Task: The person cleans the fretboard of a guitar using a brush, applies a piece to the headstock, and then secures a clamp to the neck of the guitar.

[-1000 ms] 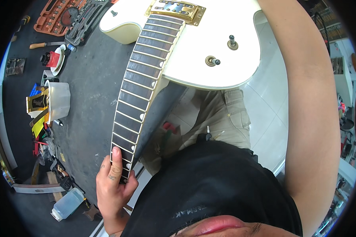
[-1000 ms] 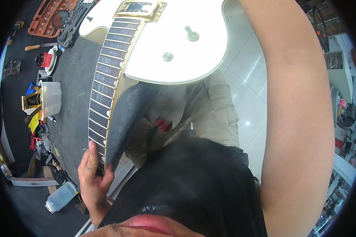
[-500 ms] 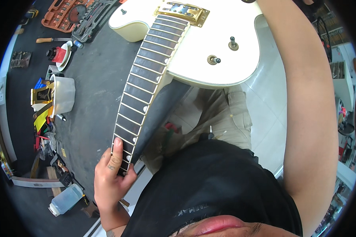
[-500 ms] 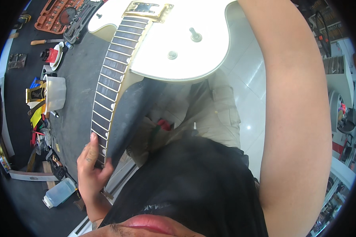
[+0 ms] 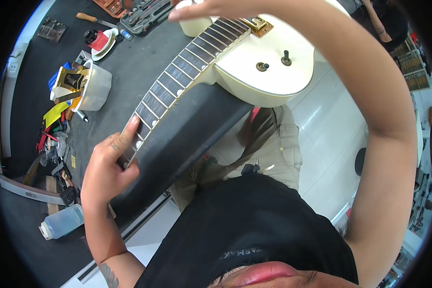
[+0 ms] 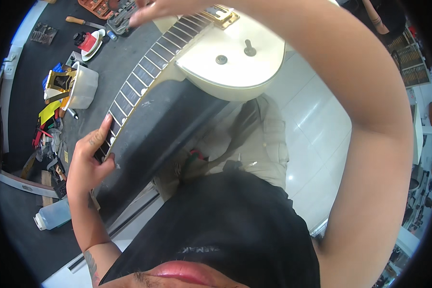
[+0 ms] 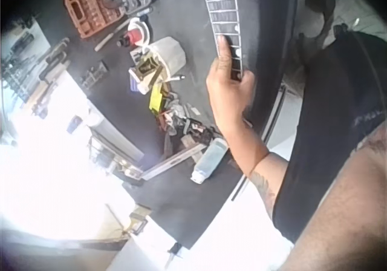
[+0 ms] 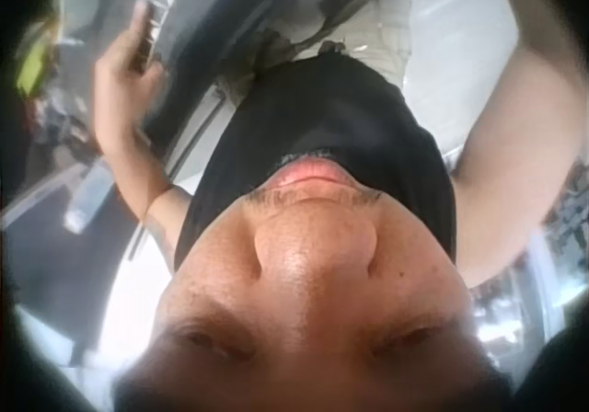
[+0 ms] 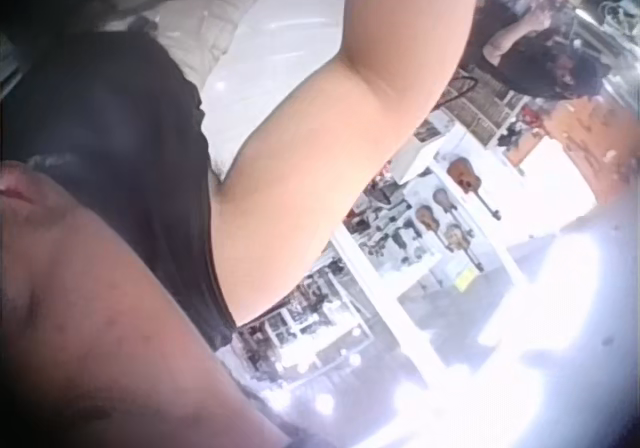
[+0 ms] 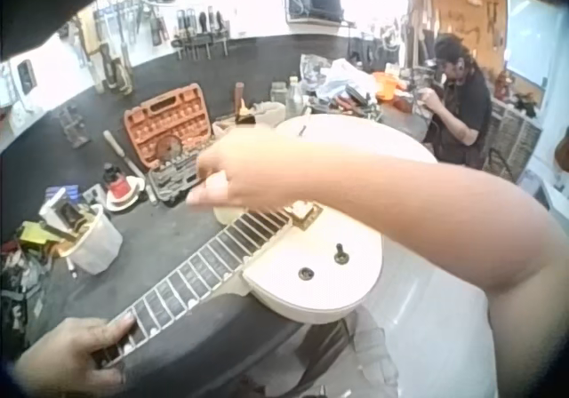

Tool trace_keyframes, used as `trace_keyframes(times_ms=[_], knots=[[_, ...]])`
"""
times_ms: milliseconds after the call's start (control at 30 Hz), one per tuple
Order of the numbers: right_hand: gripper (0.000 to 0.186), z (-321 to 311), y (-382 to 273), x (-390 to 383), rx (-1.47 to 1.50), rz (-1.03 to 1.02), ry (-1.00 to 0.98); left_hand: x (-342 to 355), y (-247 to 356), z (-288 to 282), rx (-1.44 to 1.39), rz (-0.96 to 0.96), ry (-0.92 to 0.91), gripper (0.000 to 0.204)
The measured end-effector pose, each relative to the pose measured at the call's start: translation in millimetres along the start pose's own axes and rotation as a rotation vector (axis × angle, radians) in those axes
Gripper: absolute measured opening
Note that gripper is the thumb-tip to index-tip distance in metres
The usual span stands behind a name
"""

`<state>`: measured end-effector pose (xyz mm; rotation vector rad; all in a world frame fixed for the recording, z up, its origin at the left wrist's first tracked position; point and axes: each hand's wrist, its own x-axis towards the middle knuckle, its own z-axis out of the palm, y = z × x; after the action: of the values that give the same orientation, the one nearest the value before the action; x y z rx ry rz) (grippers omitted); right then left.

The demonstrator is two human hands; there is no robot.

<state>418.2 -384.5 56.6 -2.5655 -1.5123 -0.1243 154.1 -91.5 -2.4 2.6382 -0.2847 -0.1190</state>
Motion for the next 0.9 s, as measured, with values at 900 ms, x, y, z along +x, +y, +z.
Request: trace_keyframes(times_ms=[900], knots=[[0.022,48,-131,-86,0.521,-0.301,0.393,-32,26,38,0.141,0.265,0.525,0.065]])
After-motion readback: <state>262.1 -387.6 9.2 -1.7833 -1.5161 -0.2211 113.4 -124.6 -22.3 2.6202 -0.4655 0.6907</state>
